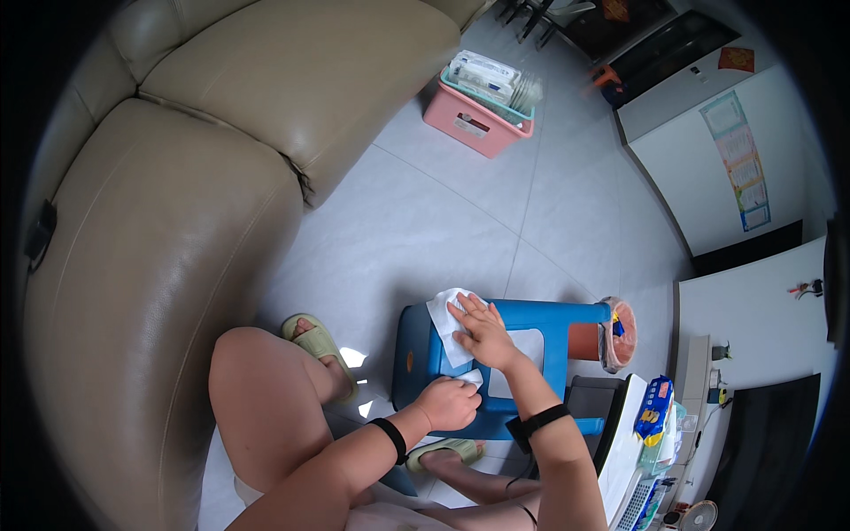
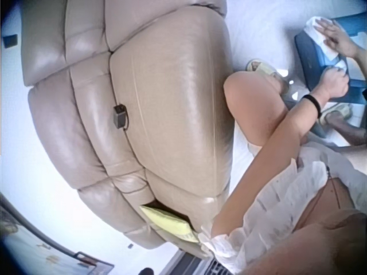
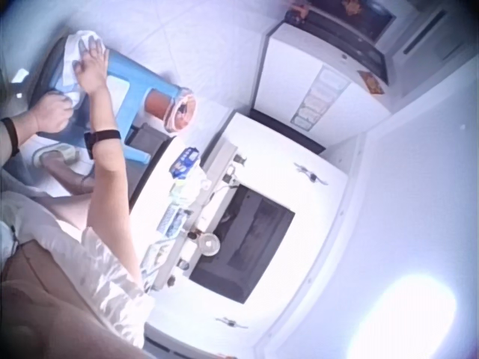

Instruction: The person wipes the top, sides, and legs of a blue plastic stool using white wipes, turning the stool over to reach different parts.

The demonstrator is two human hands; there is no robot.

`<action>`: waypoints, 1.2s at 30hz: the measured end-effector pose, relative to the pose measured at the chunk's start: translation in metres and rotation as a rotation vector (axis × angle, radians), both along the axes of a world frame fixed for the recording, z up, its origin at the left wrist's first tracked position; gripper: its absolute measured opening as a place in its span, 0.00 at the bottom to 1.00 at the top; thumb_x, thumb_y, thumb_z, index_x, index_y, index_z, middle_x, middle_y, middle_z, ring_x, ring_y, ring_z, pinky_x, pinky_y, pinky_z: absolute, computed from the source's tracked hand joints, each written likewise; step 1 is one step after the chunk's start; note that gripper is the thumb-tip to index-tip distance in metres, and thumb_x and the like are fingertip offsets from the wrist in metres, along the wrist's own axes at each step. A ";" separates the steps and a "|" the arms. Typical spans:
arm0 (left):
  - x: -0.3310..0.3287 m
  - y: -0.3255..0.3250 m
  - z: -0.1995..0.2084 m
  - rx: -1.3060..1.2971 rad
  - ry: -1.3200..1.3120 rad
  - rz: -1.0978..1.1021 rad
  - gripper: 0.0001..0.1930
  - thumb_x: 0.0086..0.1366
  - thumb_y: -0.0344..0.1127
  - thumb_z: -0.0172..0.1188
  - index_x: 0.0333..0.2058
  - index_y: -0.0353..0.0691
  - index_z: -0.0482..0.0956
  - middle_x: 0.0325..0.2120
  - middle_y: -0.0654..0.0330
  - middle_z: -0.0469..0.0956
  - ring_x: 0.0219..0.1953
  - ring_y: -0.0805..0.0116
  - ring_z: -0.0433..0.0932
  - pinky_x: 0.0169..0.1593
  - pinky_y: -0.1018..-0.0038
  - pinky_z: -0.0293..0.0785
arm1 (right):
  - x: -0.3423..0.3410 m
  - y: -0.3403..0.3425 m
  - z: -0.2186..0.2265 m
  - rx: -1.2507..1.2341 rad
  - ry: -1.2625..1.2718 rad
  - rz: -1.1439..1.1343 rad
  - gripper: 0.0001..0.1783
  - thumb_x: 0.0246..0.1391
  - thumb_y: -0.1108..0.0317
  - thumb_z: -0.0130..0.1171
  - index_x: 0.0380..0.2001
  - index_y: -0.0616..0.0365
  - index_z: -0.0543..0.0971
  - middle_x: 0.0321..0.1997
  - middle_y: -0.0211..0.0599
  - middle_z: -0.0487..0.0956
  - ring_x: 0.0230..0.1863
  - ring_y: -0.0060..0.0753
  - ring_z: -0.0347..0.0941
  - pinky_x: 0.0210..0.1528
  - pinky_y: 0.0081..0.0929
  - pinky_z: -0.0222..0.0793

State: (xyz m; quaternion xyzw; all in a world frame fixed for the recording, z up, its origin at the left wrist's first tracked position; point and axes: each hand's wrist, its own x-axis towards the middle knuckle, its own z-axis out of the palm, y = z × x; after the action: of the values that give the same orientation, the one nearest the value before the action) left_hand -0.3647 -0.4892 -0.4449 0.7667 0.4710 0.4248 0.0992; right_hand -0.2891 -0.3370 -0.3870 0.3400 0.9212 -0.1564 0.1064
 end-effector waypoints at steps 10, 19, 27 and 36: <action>0.001 0.004 -0.002 -0.054 0.032 -0.009 0.05 0.49 0.40 0.58 0.18 0.51 0.74 0.23 0.67 0.71 0.25 0.68 0.74 0.31 0.69 0.71 | -0.012 0.019 -0.017 0.265 0.063 -0.180 0.24 0.64 0.53 0.42 0.60 0.46 0.70 0.63 0.32 0.69 0.66 0.37 0.61 0.68 0.44 0.49; 0.002 0.002 -0.005 -0.049 0.013 0.002 0.06 0.50 0.41 0.57 0.19 0.51 0.74 0.24 0.67 0.71 0.26 0.69 0.74 0.32 0.69 0.71 | -0.008 -0.007 -0.018 0.160 -0.005 -0.172 0.34 0.63 0.45 0.40 0.69 0.44 0.58 0.74 0.37 0.52 0.75 0.40 0.43 0.72 0.51 0.28; 0.001 0.001 -0.002 -0.055 0.033 -0.016 0.05 0.50 0.41 0.57 0.19 0.51 0.75 0.23 0.67 0.71 0.26 0.69 0.74 0.33 0.70 0.72 | -0.005 0.005 -0.003 -0.007 -0.064 -0.200 0.36 0.59 0.48 0.51 0.68 0.44 0.59 0.74 0.35 0.52 0.76 0.37 0.41 0.73 0.49 0.27; 0.006 0.002 -0.002 -0.041 0.021 0.003 0.04 0.49 0.40 0.58 0.19 0.52 0.75 0.23 0.69 0.71 0.27 0.70 0.74 0.33 0.70 0.71 | -0.010 0.017 -0.002 -0.118 -0.040 -0.339 0.38 0.50 0.52 0.59 0.65 0.47 0.65 0.73 0.35 0.55 0.75 0.36 0.42 0.72 0.50 0.27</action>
State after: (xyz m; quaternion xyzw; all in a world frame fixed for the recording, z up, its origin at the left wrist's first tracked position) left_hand -0.3587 -0.4869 -0.4474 0.7681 0.4818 0.4073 0.1093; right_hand -0.2987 -0.3197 -0.3889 0.4866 0.8376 -0.2193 0.1165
